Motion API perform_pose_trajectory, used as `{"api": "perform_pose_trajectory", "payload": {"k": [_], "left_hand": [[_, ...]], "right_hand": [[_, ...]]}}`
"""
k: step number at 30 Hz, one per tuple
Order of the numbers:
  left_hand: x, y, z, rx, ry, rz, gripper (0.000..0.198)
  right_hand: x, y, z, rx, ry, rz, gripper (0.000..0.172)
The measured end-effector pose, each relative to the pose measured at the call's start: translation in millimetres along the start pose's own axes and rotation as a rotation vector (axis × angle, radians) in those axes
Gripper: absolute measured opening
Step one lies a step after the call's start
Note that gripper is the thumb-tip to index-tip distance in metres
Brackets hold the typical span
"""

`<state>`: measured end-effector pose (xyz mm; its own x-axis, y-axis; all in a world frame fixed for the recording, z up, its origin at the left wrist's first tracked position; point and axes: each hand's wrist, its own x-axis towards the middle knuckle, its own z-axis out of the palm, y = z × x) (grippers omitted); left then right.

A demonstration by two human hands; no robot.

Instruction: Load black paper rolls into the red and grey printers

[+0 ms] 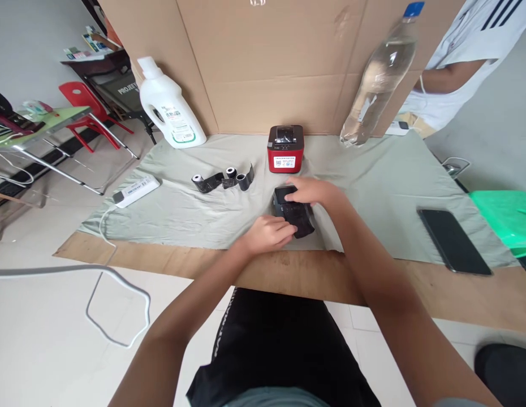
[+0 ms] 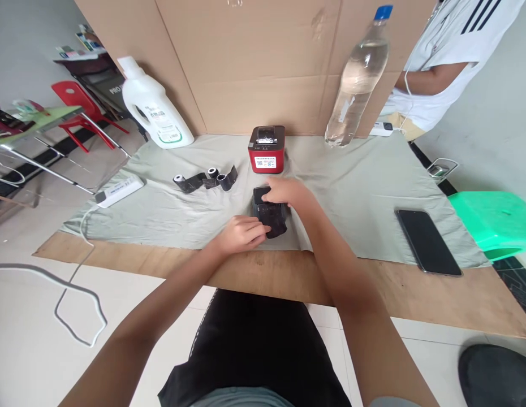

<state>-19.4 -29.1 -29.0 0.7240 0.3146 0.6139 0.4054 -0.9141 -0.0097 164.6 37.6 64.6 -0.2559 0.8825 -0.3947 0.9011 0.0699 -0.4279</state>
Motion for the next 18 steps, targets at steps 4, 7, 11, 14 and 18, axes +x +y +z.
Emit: {"api": "perform_pose_trajectory", "payload": {"k": [4,7,11,14,18], "left_hand": [[4,13,10.7,-0.086,0.027,0.039,0.022],[8,22,15.6,-0.141,-0.093,0.054,0.025],[9,26,19.4,-0.188,-0.224,-0.031,0.033],[9,29,24.1,-0.182,-0.32,-0.189,0.054],[9,33,27.8,-0.217,-0.505,-0.354,0.07]], "right_hand": [[-11,-28,23,-0.138,0.139,0.074,0.085],[-11,-40,36,-0.181,0.202,0.173,0.086],[-13,-26,22,-0.038,0.297,0.246,0.086],[-16,-3,-8,0.039,0.41,0.277,0.082],[1,32,-40,0.043,0.576,0.36,0.077]]}}
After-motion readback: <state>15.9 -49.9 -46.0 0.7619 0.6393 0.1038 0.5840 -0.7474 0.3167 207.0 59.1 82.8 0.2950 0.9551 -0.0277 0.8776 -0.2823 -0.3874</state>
